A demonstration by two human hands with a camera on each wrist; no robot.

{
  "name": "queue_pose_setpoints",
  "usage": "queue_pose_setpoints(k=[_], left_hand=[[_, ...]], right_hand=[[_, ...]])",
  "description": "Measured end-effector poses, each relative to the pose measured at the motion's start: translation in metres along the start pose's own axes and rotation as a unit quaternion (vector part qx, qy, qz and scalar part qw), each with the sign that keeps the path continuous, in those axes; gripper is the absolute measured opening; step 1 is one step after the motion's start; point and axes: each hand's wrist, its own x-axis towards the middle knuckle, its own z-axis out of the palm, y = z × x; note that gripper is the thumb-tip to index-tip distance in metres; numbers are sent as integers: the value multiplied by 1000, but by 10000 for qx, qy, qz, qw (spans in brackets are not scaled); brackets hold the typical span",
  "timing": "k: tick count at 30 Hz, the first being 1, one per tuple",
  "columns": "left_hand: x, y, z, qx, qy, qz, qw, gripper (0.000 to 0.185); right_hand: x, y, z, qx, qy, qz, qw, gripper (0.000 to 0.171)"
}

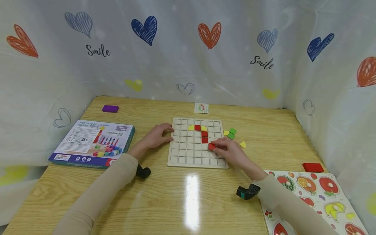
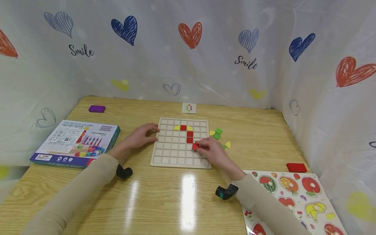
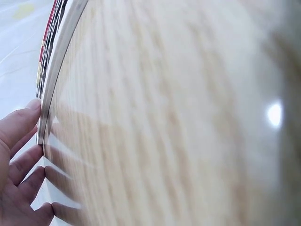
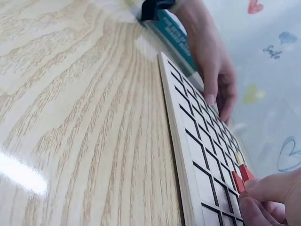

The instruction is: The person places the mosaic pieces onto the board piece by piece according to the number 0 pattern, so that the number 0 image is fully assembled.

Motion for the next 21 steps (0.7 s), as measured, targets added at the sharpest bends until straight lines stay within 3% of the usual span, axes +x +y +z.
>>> queue_pose_setpoints(k=[12, 21], left_hand=[[-2, 1, -2, -39, -13, 76, 10000, 36], [-3, 2, -2, -15, -22, 168, 9999, 36]], right_hand=[[14, -3, 16, -496, 170, -620, 9967, 24], [19, -3, 18, -661, 137, -555, 9962, 25]])
